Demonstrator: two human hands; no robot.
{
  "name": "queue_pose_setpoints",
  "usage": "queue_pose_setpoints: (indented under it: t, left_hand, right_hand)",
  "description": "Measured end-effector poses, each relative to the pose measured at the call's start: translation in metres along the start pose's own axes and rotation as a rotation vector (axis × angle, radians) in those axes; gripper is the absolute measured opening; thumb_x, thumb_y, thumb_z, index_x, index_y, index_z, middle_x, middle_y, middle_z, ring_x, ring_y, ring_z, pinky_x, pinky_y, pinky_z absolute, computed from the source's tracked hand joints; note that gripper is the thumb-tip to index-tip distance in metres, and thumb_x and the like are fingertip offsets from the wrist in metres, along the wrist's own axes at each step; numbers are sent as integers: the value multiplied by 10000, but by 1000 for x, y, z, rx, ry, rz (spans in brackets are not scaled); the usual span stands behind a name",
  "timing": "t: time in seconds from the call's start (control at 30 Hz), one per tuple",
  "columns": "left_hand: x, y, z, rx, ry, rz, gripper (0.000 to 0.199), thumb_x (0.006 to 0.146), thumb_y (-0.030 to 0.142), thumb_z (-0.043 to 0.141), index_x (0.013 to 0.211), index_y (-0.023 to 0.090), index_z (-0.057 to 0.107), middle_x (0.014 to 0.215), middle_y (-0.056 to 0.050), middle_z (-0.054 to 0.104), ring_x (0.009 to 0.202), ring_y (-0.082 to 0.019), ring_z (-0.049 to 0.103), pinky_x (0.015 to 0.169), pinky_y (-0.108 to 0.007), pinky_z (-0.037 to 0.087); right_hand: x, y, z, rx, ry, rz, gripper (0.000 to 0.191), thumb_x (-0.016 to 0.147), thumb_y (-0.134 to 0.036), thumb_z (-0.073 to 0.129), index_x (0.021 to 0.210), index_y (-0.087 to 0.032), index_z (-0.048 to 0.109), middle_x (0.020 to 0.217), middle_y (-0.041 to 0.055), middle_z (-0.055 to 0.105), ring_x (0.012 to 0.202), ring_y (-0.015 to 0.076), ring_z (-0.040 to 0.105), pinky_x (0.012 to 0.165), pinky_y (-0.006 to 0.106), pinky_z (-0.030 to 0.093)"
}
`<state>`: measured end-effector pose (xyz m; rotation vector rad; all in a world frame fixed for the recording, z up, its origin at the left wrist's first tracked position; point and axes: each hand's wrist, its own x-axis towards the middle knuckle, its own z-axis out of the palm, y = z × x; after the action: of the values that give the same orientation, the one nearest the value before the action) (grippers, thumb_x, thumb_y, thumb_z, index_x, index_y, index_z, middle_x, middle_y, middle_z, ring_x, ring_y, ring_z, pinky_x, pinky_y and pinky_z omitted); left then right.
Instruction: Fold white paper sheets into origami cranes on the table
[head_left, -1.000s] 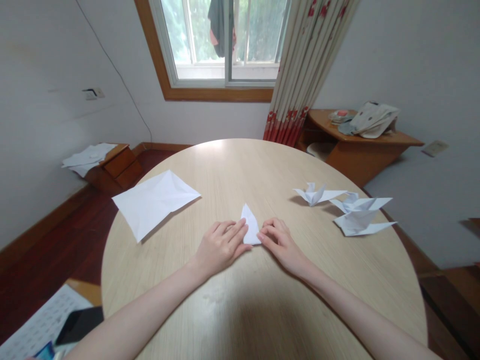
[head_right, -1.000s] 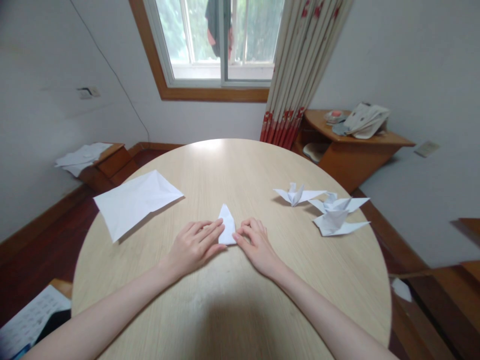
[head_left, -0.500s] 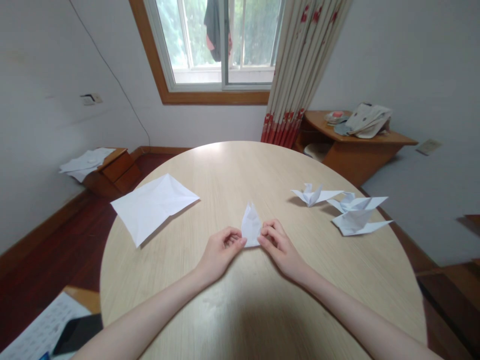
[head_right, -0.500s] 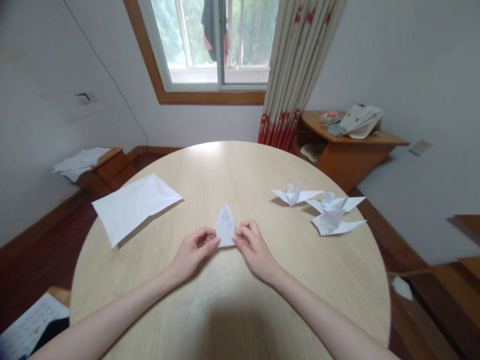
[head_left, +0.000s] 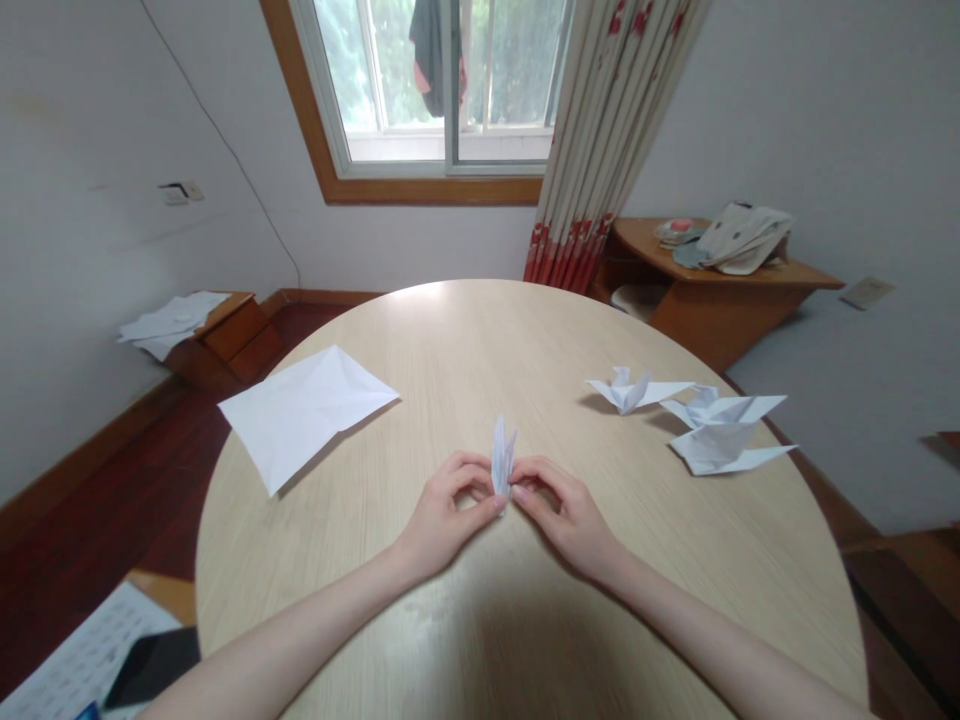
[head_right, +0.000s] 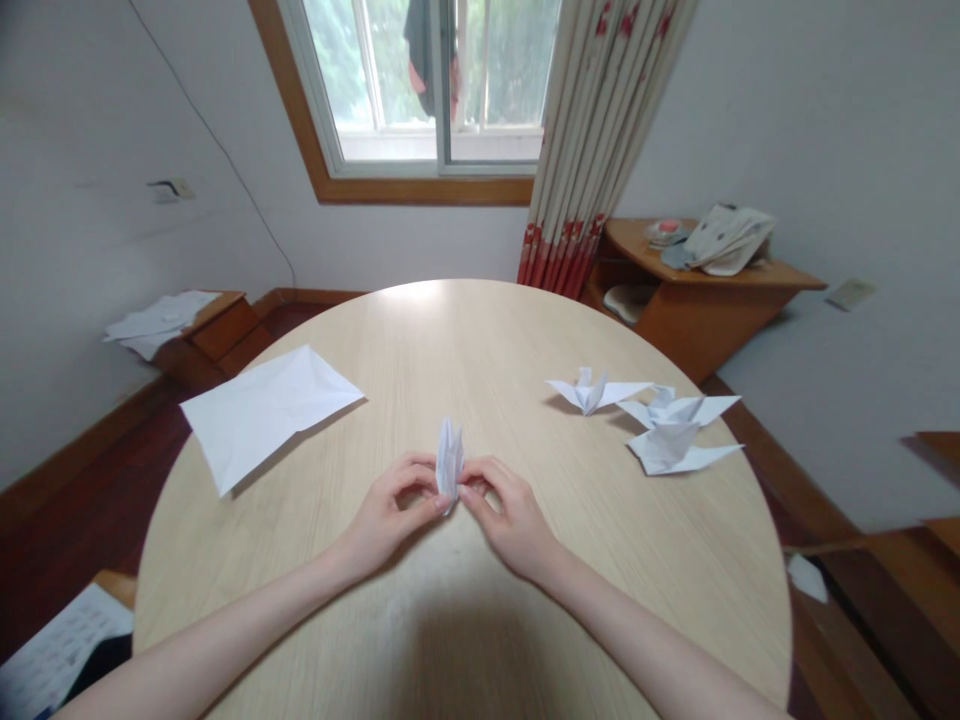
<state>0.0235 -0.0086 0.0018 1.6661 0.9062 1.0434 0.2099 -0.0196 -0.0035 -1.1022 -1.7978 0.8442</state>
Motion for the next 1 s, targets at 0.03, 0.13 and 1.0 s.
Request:
queue_pose_setpoints:
  t: [0.03, 0.13, 1.0]
  left_hand:
    - [1, -1, -1, -19, 4, 1, 231, 832, 394, 659, 807, 165, 670, 1084, -108, 637, 997, -207, 615, 848, -351, 504]
    - [3, -6, -2, -118, -3, -47, 244, 819, 400, 679, 782, 160, 646, 1147, -113, 643, 1016, -212, 626, 913, -381, 487]
    - [6, -14, -2, -260, 6, -136, 359, 765, 428, 731, 979, 151, 654, 976, -93, 698, 870, -197, 663, 844, -372, 522]
  right_hand:
    - [0, 0, -1, 5, -13, -9, 142, 907, -331, 522, 939, -223, 609, 950, 71, 667, 881, 210, 618, 779, 352, 499]
    - [1, 2, -2, 20, -43, -19, 181, 880, -355, 570, 997, -223, 608, 1006, 76, 661, 889, 210, 613, 796, 357, 502]
    - [1, -5, 2, -13, -16, 51, 148, 858, -314, 577, 968, -215, 584, 941, 60, 602, 844, 198, 563, 740, 335, 463]
